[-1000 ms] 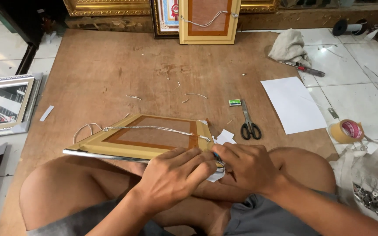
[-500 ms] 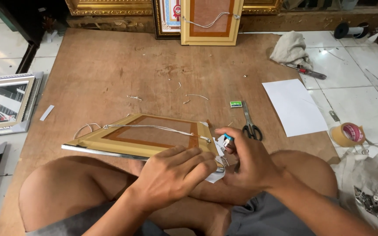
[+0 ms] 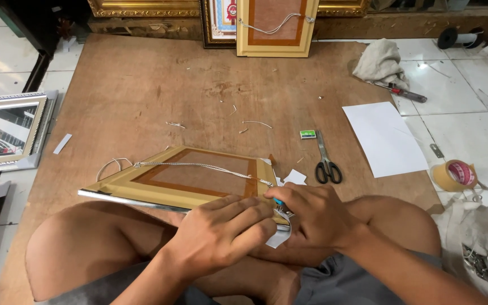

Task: Applying and securing cardboard corner protectors to the corners of various picture frames using a handheld stapler.

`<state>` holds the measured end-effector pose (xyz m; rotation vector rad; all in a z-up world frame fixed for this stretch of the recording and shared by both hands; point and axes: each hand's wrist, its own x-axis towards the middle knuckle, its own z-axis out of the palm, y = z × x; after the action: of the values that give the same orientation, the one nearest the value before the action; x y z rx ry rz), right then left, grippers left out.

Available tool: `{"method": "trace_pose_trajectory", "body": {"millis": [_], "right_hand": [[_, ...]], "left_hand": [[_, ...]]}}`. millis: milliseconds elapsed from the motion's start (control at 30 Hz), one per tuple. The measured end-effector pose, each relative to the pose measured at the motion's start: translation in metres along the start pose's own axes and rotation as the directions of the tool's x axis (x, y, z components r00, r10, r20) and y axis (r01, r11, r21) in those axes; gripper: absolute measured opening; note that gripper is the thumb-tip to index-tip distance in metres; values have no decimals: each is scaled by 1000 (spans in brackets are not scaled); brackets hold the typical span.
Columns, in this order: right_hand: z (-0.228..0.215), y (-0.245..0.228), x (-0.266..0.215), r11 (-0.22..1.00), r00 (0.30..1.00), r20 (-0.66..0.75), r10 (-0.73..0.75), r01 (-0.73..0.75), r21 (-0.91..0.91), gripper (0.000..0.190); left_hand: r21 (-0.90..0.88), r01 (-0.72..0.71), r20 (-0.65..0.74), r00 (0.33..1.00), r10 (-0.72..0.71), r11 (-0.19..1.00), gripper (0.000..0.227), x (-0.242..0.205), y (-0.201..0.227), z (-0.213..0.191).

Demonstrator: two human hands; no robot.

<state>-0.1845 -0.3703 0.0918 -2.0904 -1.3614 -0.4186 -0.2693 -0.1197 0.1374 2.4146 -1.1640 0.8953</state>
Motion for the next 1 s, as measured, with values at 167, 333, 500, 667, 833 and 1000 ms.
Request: {"method": "trace_pose_trajectory", "body": {"millis": [167, 333, 500, 667, 833, 1000], "right_hand": [[8, -1, -3, 999, 999, -39, -31, 30, -39, 50], [3, 8, 2, 998, 999, -10, -52, 52, 21, 50], [23, 35, -21, 516, 844, 160, 512, -451, 729, 36], [8, 13, -4, 745, 909, 43, 415, -367, 557, 31], [-5, -2, 14, 965, 994, 9, 105, -104, 240, 50], [1, -10, 18, 997, 1000, -29, -9, 12, 74, 69]], "left_hand": [[-24, -12, -17, 1000, 11, 1000, 17, 0, 0, -1], [-38, -18, -11, 1000, 18, 999, 13, -2, -3, 1], [0, 4, -42, 999, -4, 1000, 13, 3, -4, -3], [-11, 8, -27, 1000, -9, 1000, 12, -4, -5, 1], [-29, -10, -13, 1000, 9, 1000, 11, -6, -4, 1], [-51, 2, -26, 1000, -4, 999, 12, -5, -4, -2]]}}
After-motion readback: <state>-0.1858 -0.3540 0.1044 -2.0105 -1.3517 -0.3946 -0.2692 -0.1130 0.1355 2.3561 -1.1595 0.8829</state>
